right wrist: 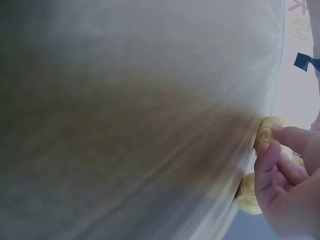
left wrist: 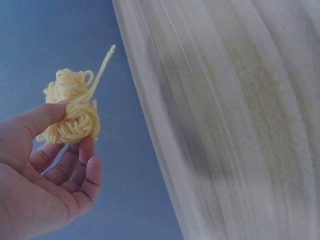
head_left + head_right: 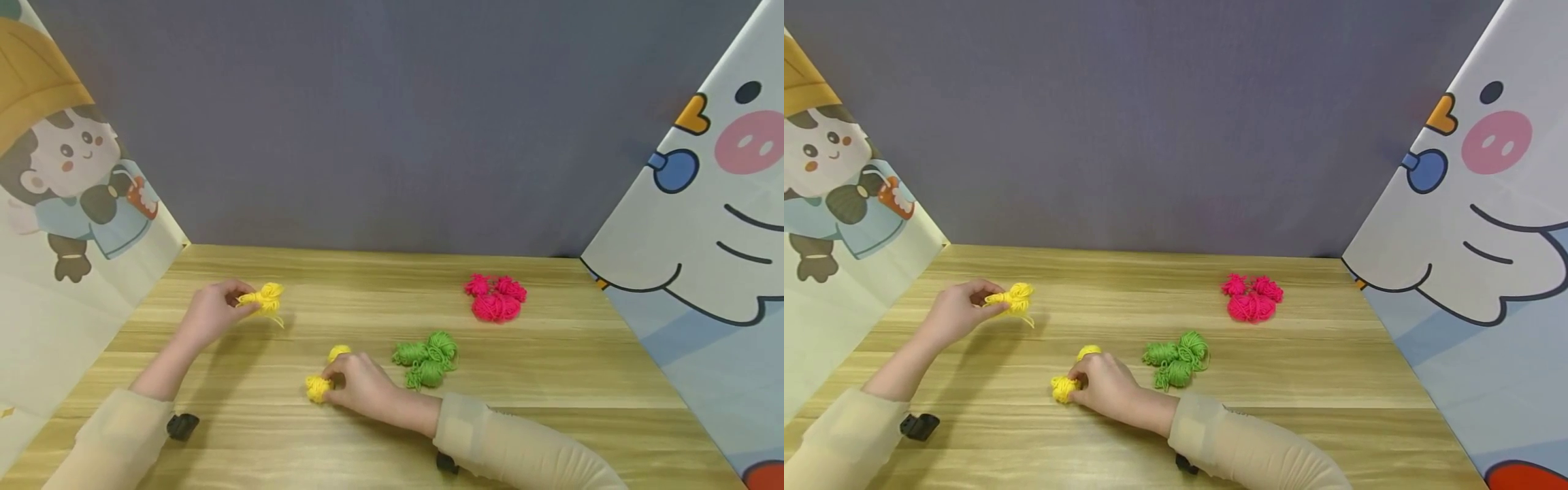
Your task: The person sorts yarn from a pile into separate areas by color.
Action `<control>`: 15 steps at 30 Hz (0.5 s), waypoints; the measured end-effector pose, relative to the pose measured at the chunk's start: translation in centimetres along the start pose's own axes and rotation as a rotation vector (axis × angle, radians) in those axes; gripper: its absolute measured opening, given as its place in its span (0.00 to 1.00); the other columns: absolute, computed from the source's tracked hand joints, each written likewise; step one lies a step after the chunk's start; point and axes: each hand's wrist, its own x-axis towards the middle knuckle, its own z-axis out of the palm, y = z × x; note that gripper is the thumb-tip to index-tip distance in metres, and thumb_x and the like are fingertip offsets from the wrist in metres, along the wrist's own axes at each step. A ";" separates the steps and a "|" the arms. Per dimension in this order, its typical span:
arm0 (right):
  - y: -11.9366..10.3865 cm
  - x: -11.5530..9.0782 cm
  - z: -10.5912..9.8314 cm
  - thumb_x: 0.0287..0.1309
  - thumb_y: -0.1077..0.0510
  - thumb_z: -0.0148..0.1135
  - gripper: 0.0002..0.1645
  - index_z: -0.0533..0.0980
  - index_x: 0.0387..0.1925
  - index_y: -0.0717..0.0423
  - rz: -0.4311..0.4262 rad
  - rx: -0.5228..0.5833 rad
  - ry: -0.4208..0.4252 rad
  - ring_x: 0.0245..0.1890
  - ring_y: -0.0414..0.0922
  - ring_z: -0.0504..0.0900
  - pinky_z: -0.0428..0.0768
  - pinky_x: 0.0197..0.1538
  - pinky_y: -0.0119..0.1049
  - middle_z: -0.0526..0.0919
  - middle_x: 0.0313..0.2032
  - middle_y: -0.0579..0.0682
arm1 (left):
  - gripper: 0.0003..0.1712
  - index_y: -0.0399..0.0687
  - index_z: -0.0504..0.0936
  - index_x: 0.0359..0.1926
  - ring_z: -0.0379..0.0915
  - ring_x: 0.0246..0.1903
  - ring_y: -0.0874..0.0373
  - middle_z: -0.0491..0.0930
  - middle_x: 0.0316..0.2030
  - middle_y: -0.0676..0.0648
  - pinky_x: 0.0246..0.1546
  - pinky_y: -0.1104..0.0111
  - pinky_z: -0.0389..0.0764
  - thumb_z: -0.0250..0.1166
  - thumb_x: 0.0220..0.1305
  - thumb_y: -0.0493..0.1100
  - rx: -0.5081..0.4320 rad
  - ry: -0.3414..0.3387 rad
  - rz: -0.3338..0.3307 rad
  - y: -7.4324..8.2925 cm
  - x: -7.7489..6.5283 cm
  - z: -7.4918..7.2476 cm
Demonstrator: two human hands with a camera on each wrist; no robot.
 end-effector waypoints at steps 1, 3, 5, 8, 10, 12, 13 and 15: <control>0.0 0.0 0.0 0.43 0.52 0.75 0.16 0.84 0.36 0.52 -0.001 -0.002 0.000 0.38 0.32 0.80 0.76 0.45 0.19 0.86 0.37 0.43 | 0.17 0.40 0.82 0.43 0.72 0.31 0.53 0.81 0.33 0.42 0.28 0.66 0.73 0.68 0.57 0.47 -0.002 0.003 0.005 0.1 -0.1 0.0; 0.0 0.0 0.0 0.43 0.52 0.75 0.16 0.84 0.37 0.52 -0.001 -0.003 -0.001 0.38 0.33 0.81 0.76 0.45 0.19 0.86 0.37 0.43 | 0.17 0.40 0.82 0.42 0.73 0.32 0.53 0.81 0.33 0.43 0.28 0.67 0.73 0.68 0.57 0.47 -0.007 0.005 0.012 0.5 -0.5 0.0; -0.1 0.0 0.0 0.43 0.53 0.75 0.16 0.84 0.37 0.52 0.002 -0.004 -0.005 0.38 0.33 0.81 0.76 0.45 0.20 0.86 0.37 0.43 | 0.16 0.40 0.81 0.42 0.73 0.32 0.53 0.81 0.34 0.42 0.28 0.67 0.74 0.68 0.57 0.46 -0.014 0.002 0.013 0.8 -0.9 0.0; -0.1 0.0 0.0 0.43 0.53 0.75 0.16 0.84 0.37 0.52 0.007 -0.004 -0.008 0.38 0.33 0.81 0.77 0.45 0.20 0.86 0.37 0.43 | 0.16 0.41 0.81 0.43 0.74 0.34 0.52 0.82 0.35 0.42 0.29 0.66 0.75 0.68 0.58 0.47 -0.010 -0.005 0.017 1.1 -1.4 0.1; -0.1 0.0 0.0 0.43 0.53 0.75 0.16 0.84 0.37 0.52 0.009 -0.005 -0.008 0.38 0.33 0.81 0.77 0.45 0.20 0.86 0.37 0.43 | 0.15 0.42 0.81 0.42 0.75 0.33 0.52 0.82 0.35 0.43 0.30 0.65 0.75 0.68 0.57 0.46 -0.005 -0.001 0.024 1.3 -1.7 0.3; -0.1 0.0 0.0 0.43 0.53 0.75 0.16 0.84 0.37 0.52 0.008 -0.006 -0.007 0.38 0.33 0.81 0.77 0.45 0.20 0.86 0.37 0.43 | 0.14 0.43 0.82 0.41 0.75 0.33 0.53 0.83 0.34 0.44 0.29 0.66 0.76 0.69 0.57 0.46 0.000 0.006 0.036 1.5 -1.9 0.5; -0.1 -0.1 0.0 0.43 0.53 0.75 0.16 0.84 0.37 0.52 0.007 -0.006 -0.006 0.38 0.33 0.81 0.77 0.45 0.20 0.86 0.37 0.43 | 0.14 0.42 0.82 0.41 0.75 0.32 0.54 0.83 0.33 0.44 0.29 0.66 0.75 0.69 0.56 0.46 -0.004 0.010 0.043 1.6 -2.1 0.7; -0.1 -0.1 -0.1 0.43 0.53 0.75 0.16 0.84 0.36 0.52 0.007 -0.008 -0.005 0.38 0.33 0.81 0.77 0.44 0.20 0.86 0.37 0.43 | 0.14 0.43 0.82 0.39 0.74 0.30 0.55 0.82 0.31 0.46 0.28 0.67 0.75 0.70 0.55 0.46 -0.004 0.015 0.051 1.8 -2.4 0.9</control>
